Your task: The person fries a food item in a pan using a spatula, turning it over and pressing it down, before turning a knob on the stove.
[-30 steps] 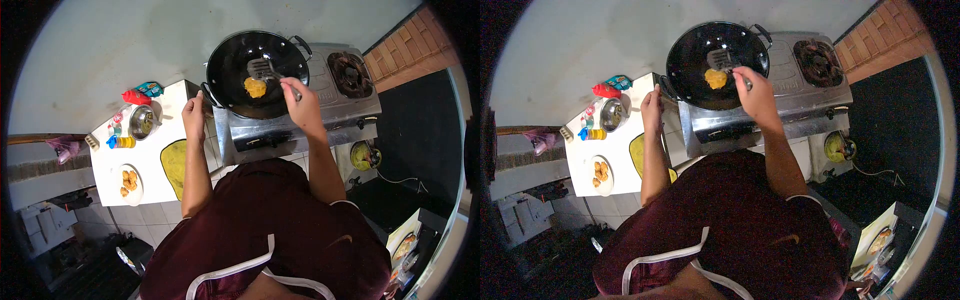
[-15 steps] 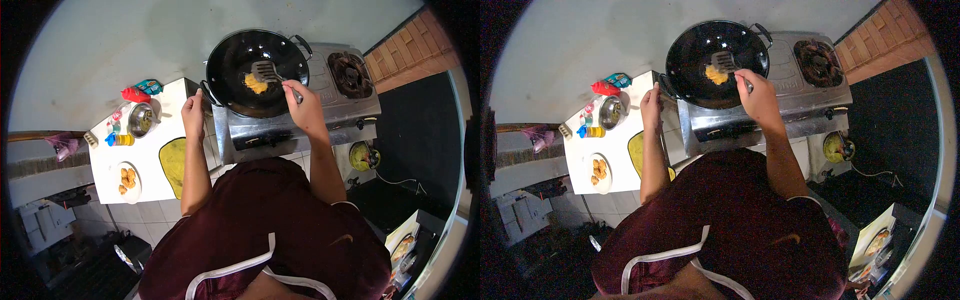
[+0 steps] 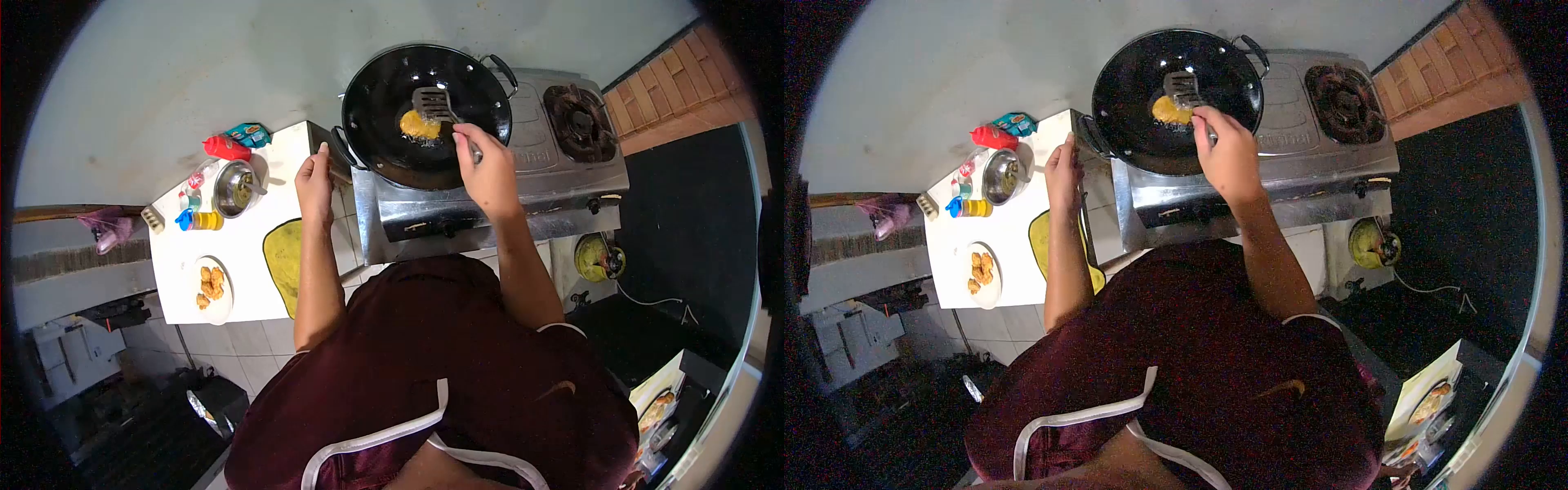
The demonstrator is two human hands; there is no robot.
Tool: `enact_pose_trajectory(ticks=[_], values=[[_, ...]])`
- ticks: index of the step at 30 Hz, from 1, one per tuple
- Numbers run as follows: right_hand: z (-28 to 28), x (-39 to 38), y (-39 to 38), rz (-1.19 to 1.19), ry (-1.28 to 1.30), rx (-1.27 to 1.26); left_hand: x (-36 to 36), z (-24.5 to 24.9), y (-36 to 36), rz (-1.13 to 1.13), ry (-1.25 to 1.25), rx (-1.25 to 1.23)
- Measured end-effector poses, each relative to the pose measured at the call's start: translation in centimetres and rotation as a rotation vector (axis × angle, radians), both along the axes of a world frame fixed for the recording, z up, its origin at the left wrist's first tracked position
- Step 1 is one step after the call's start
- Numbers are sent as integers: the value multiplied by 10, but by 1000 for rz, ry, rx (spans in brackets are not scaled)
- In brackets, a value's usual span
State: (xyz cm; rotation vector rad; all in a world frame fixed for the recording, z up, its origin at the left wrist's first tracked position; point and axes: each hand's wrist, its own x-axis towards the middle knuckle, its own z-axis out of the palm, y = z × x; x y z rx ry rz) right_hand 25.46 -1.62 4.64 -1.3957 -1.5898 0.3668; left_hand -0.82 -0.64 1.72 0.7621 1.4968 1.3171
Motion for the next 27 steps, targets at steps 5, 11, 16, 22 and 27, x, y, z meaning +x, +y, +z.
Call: enact_pose_trajectory(ticks=[5, 11, 16, 22, 27], values=[[9, 1, 0, -43, 64, 12, -3, 3, -2, 0, 30, 13], [9, -4, -4, 24, 95, 15, -1, 4, 0, 24, -5, 13], [6, 2, -1, -6, 22, -13, -2, 4, 0, 23, -24, 28], [5, 7, -2, 60, 2, -13, 0, 3, 2, -2, 3, 11], [6, 20, -3, -7, -2, -20, -3, 3, 3, 10, 14, 10]])
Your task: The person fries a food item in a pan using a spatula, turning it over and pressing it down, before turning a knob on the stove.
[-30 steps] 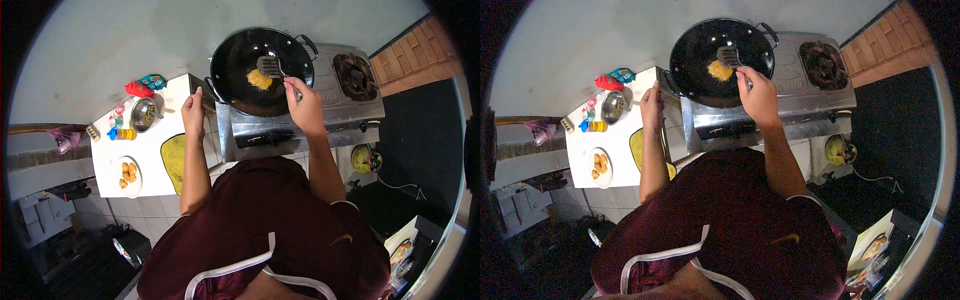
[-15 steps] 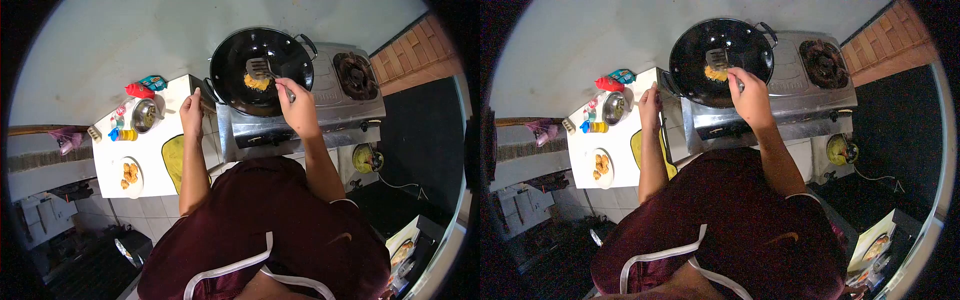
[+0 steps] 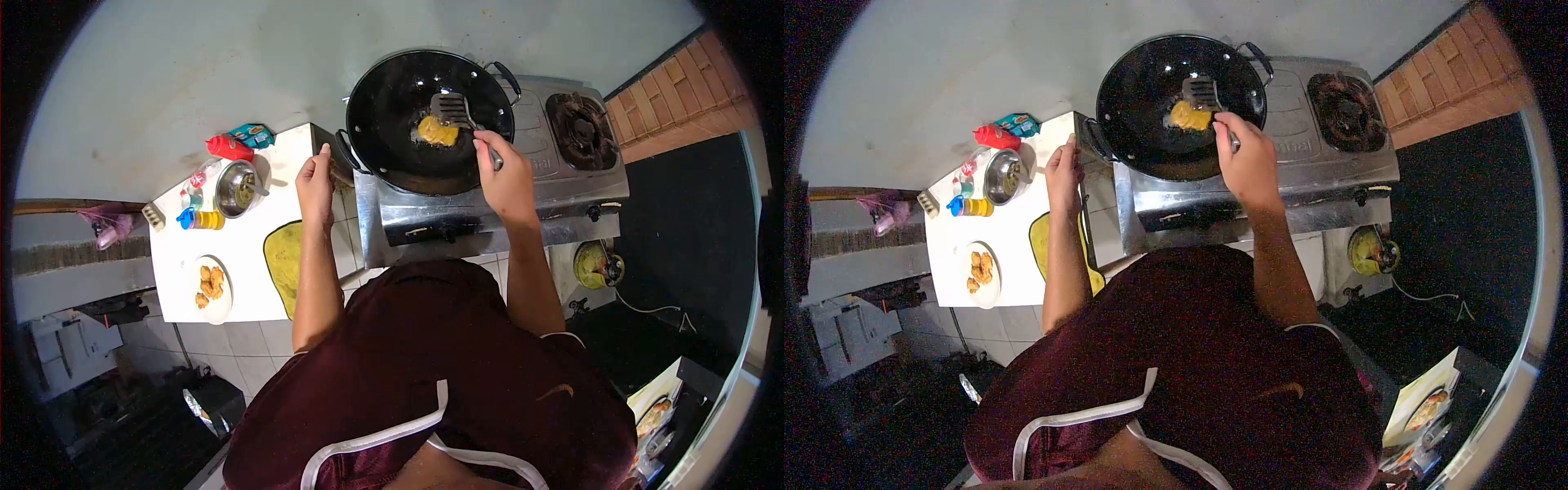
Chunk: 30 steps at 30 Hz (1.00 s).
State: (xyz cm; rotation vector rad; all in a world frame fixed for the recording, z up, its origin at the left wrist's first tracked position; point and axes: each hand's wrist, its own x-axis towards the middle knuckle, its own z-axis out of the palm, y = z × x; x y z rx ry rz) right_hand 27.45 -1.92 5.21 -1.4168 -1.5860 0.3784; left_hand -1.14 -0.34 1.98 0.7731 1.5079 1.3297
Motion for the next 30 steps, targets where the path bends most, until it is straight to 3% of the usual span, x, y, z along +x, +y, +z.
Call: enact_pose_trajectory(ticks=[6, 15, 21, 26, 30], values=[[4, -9, 7, -23, 78, 59, 2, -4, 4, -13, -78, 22], [8, 13, 24, -107, -59, 72, 2, -3, 5, 2, -50, -21], [-5, 9, 26, -201, -93, -115, 2, -1, 5, 25, -47, -15], [-3, 12, 26, -192, 319, -335, 1, -1, 5, 33, -40, -10], [10, 13, 16, -183, 348, -354, 2, -1, 5, 31, -55, 24]])
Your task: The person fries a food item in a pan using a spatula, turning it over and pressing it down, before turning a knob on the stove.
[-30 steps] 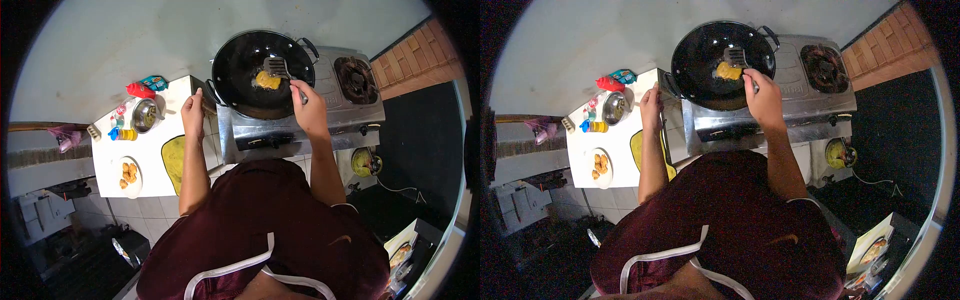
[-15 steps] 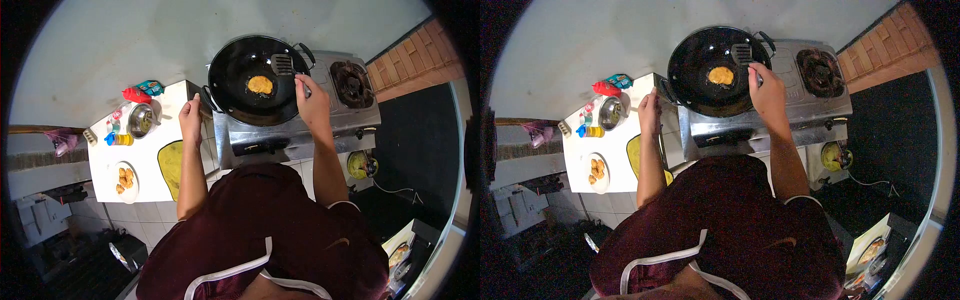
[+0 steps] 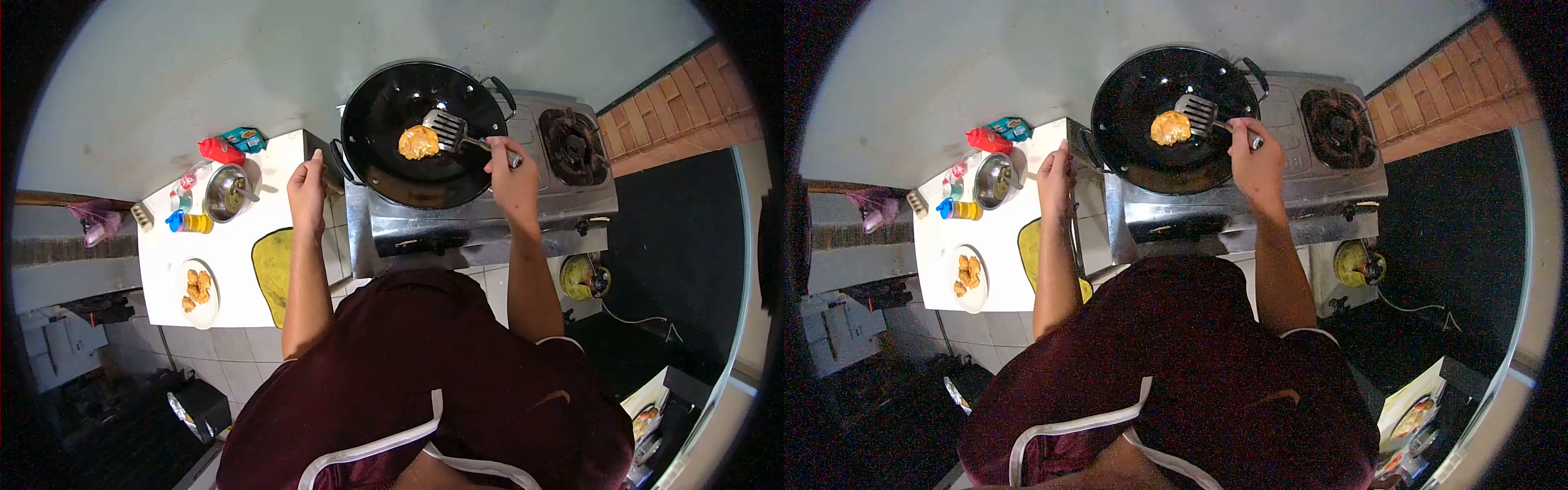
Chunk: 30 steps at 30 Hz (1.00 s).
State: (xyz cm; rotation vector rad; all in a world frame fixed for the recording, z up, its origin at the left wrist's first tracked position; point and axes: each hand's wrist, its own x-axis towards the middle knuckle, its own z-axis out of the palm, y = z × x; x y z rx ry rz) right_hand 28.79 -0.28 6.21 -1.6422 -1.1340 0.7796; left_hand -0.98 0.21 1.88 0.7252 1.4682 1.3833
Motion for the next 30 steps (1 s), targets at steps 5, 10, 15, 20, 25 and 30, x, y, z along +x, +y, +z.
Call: enact_pose_trajectory(ticks=[5, 10, 15, 20, 25, 30], values=[[13, -2, -16, 46, 51, 67, -1, 5, 0, 14, 5, 23], [6, 6, -31, 93, 91, 58, -2, 8, -1, 47, -33, 7], [5, 6, -41, 119, 176, 11, -5, 9, -2, 62, -58, 30], [3, 7, -39, 51, 109, -32, -9, 5, -1, 86, -64, 31], [-2, -10, -36, 96, 54, 75, -4, 3, -3, 56, -43, 14], [0, -11, -35, 106, -60, 25, -4, 4, -7, 62, -39, 28]])
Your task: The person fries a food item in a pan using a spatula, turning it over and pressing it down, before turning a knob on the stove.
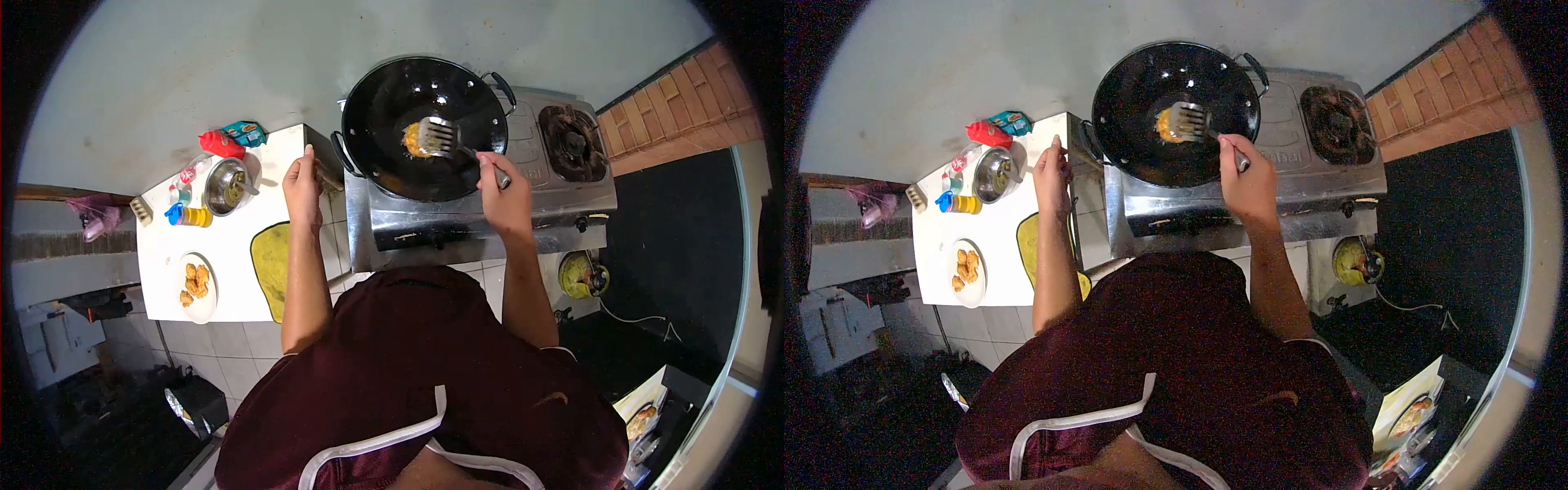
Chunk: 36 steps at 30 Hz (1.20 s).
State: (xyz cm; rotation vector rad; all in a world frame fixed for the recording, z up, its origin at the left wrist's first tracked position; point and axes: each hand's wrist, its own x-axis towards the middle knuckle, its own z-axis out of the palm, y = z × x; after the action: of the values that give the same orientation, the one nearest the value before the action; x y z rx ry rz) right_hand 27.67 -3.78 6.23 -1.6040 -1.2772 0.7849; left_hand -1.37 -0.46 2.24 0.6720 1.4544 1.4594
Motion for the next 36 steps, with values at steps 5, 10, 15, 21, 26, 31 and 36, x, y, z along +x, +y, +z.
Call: enact_pose_trajectory(ticks=[5, 10, 15, 21, 26, 31, 36], values=[[-10, -2, 9, 18, -117, 105, 1, 1, -2, 27, -12, -9], [6, 0, 12, 6, -152, 104, -2, 3, -6, 11, -20, -14], [-6, -7, 22, 69, -104, 169, 1, -1, -6, 22, -19, -26], [3, -3, 20, 61, -170, 133, -1, -1, -10, 26, -14, -27], [0, -11, 22, 160, -158, 174, 0, -3, -7, 19, -16, -30], [4, -4, 21, 99, -125, 149, 0, -4, -7, -15, -18, -13], [4, -1, 21, 36, -220, 227, 1, -9, -2, -33, -27, 18]])
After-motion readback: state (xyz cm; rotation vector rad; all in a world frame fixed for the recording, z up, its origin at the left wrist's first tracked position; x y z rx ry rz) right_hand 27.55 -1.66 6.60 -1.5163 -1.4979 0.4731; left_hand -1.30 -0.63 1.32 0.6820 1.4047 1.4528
